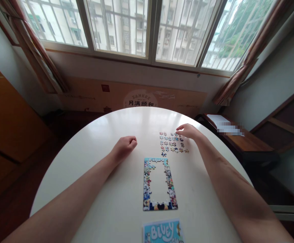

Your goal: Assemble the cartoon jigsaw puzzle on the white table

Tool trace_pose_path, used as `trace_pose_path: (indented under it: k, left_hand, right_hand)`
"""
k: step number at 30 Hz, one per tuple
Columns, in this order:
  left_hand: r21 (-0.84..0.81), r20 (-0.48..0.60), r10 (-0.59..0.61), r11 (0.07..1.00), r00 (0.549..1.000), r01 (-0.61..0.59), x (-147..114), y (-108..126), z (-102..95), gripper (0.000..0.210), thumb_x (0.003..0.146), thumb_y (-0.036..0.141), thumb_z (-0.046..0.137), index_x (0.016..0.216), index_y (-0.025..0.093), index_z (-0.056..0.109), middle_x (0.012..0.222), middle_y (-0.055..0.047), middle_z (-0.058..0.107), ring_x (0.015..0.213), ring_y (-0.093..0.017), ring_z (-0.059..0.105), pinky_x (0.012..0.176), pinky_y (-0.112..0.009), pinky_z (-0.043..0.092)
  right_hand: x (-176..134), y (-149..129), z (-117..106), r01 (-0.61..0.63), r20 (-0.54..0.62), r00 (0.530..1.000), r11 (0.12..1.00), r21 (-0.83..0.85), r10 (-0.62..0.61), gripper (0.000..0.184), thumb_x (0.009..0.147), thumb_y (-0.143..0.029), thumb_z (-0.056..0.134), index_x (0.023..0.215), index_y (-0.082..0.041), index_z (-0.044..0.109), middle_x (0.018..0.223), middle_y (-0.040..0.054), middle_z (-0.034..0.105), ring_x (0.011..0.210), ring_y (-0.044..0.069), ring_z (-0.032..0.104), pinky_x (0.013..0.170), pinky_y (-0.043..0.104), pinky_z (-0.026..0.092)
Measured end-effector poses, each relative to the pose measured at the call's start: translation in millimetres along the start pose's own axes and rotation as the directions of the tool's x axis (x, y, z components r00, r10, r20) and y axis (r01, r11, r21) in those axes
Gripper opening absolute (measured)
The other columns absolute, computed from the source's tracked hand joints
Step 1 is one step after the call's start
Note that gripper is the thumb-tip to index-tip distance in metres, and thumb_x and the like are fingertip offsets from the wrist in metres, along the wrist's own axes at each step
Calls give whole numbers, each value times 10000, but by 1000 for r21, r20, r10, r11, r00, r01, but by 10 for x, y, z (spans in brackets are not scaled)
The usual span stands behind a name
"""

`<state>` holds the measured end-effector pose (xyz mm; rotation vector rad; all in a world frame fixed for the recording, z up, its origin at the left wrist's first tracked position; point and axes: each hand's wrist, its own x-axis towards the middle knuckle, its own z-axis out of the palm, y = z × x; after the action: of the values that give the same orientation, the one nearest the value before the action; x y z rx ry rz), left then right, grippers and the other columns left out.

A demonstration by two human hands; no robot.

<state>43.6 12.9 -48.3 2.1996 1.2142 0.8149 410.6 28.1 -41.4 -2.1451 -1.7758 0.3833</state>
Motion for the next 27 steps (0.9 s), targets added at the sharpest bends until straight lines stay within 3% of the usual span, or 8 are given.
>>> trace_pose_path:
  k: [13, 19, 27]
  left_hand:
    - [4, 7, -27, 1000, 1000, 27, -10, -24, 28, 187, 732, 307, 391, 589, 226, 479, 519, 15, 516, 583, -166, 502, 568, -273, 383]
    - [2, -7, -26, 1000, 1000, 26, -40, 14, 25, 188, 742, 301, 391, 601, 226, 490, 522, 17, 519, 587, -167, 508, 571, -271, 387]
    - [10, -8, -16, 1000, 1000, 16, -34, 8, 24, 203, 752, 302, 384, 594, 226, 486, 522, 11, 520, 603, -174, 515, 581, -275, 400]
  right_hand:
    - [61, -36, 69, 0, 22, 1000, 999, -49, 2, 133, 676, -259, 792, 799, -216, 816, 889, 65, 783, 859, 241, 710, 725, 281, 518]
    - [80, -58, 85, 6, 36, 999, 1000, 29, -7, 199, 653, -231, 782, 847, -187, 798, 921, 71, 773, 814, 223, 699, 667, 270, 508]
    - [2, -91, -62, 24, 51, 998, 976, 217, -36, 83, 660, -207, 790, 713, -167, 741, 737, 56, 752, 690, 190, 676, 594, 263, 495]
